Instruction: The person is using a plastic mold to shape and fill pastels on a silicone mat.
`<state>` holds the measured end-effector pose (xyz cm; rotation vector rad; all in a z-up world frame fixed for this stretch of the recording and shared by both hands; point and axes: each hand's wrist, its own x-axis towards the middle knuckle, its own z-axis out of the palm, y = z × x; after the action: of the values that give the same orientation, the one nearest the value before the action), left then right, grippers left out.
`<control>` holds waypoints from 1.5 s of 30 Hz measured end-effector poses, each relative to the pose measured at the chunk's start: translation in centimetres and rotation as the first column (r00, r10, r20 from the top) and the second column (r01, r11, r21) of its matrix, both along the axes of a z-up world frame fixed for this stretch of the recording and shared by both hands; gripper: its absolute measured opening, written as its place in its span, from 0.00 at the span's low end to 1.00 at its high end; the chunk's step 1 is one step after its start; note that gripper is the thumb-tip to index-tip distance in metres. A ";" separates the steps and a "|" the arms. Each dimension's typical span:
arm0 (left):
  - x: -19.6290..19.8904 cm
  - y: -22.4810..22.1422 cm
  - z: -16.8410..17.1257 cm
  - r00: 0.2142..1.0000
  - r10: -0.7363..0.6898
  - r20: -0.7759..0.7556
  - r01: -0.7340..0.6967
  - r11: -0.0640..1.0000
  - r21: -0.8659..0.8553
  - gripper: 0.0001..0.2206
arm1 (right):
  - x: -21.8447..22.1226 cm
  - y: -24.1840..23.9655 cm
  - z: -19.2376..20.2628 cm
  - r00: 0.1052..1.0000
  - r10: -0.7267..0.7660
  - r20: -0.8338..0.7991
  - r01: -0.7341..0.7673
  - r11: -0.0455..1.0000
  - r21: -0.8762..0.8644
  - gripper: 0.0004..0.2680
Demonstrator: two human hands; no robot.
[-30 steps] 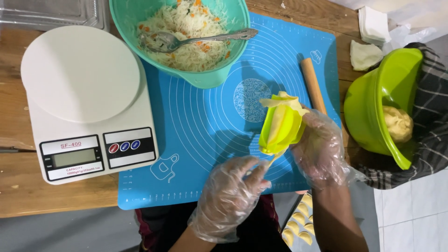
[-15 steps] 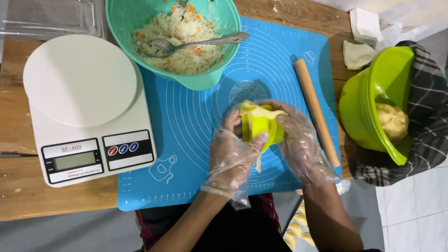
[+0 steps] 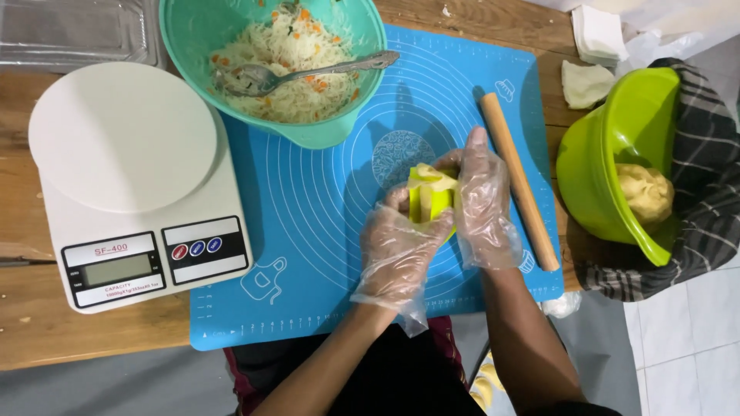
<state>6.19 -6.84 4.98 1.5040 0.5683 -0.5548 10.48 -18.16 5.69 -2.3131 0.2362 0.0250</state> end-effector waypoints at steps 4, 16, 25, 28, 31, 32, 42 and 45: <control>0.1 -0.3 0.0 0.999 -0.007 0.039 0.004 0.997 0.080 0.24 | 0.6 -0.1 -0.1 0.999 -0.041 0.029 0.043 0.998 -0.054 0.26; -0.4 -0.4 -1.6 0.970 -0.088 0.228 0.046 0.982 0.184 0.24 | 1.6 -1.6 -4.4 0.978 -0.206 -0.004 0.202 0.954 0.221 0.20; -0.7 -0.4 -2.5 0.950 -0.094 0.298 0.032 0.978 0.206 0.24 | 1.1 -1.7 -4.6 0.983 -0.183 -0.001 0.180 0.969 0.167 0.23; -0.5 -0.5 -2.5 0.948 -0.147 0.284 0.079 0.968 0.236 0.24 | 1.0 -2.7 -4.7 0.976 -0.218 -0.007 0.216 0.960 0.178 0.23; 0.5 -0.1 -1.9 0.958 -0.175 0.227 0.125 0.968 0.219 0.27 | 1.5 -2.4 -3.9 0.972 -0.220 -0.087 0.233 0.953 0.196 0.22; 0.2 -0.2 -1.8 0.962 -0.200 0.187 0.162 0.966 0.200 0.28 | 0.7 -2.4 -3.7 0.958 -0.250 -0.138 0.275 0.940 0.204 0.22; -0.2 1.7 0.9 0.973 -0.164 0.161 0.169 0.986 -0.014 0.44 | -0.9 -3.7 3.4 0.860 0.371 0.351 -0.319 0.927 -0.198 0.12; -0.3 1.6 0.9 0.970 -0.164 0.181 0.169 0.985 -0.014 0.46 | -1.4 -3.7 3.5 0.764 0.538 0.356 -0.389 0.825 -0.411 0.16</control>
<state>5.84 -5.24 5.83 1.5643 0.2944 -0.5474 9.05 -21.88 9.22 -2.5532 -0.6390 -0.3307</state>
